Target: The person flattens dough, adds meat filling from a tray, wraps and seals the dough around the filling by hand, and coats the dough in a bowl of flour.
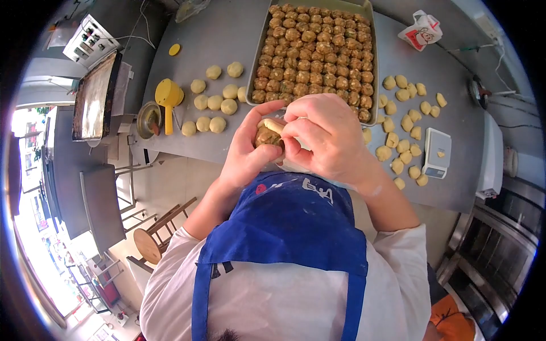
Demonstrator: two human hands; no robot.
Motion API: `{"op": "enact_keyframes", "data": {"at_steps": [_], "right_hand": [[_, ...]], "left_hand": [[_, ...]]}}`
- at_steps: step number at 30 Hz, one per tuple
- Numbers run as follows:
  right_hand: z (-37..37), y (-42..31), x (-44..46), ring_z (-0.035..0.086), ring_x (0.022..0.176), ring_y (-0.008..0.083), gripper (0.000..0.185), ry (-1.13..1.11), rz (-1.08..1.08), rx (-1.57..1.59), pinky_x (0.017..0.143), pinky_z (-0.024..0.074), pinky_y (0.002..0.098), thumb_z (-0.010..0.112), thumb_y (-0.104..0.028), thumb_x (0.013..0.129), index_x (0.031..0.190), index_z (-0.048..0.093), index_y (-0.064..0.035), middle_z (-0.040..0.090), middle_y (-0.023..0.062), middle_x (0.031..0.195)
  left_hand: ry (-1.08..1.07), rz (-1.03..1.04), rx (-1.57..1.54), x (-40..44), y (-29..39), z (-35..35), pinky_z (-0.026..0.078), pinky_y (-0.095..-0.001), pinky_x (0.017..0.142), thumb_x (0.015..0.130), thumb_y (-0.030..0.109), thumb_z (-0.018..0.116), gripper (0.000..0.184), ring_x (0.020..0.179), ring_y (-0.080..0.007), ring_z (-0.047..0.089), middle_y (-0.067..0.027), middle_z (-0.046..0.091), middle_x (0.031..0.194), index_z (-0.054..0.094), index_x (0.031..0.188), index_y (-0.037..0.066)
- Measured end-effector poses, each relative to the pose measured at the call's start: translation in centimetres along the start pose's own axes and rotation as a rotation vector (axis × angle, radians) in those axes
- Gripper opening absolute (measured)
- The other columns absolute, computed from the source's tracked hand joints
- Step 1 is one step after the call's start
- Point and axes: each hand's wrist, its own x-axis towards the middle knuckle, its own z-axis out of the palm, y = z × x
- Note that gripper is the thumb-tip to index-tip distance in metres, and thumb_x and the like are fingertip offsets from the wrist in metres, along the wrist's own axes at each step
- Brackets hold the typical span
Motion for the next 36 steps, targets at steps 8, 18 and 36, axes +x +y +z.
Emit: {"op": "enact_keyframes", "data": {"at_steps": [8,18,36], "right_hand": [[-0.8,-0.6,-1.2,0.063,0.078,0.0255,0.022,0.063,0.149,-0.034,0.067,0.0495,0.0367,0.075,-0.001,0.065,0.079,0.06,-0.0091,0.062,0.0049,0.091],[-6.6,-4.7,-17.4,0.063,0.082,0.0323,0.018,-1.025,0.996,-0.345,0.071,0.051,0.0402,0.072,-0.016,0.084,0.081,0.06,-0.0026,0.065,0.0121,0.092],[6.5,-0.1,-4.7,0.059,0.113,0.04,0.036,0.54,0.458,0.325,0.103,0.0431,0.0464,0.059,-0.017,0.083,0.115,0.065,-0.0024,0.067,0.0164,0.115]], "left_hand": [[-0.015,-0.05,-0.168,0.0,-0.6,0.4,0.056,-0.0335,0.084,0.084,-0.001,0.059,0.071,0.105,-0.0194,0.062,-0.0129,0.06,0.123,0.032,0.149,0.0],[-0.054,-0.223,-0.704,1.8,-2.3,-1.1,0.042,-0.0509,0.112,0.107,0.016,0.036,0.044,0.131,-0.0318,0.052,-0.0182,0.05,0.142,0.035,0.147,-0.001],[-0.025,-0.071,-0.709,1.3,-2.9,2.4,0.043,-0.0383,0.107,0.11,0.027,0.036,0.042,0.125,-0.0213,0.053,-0.011,0.052,0.136,0.038,0.145,0.003]]}}
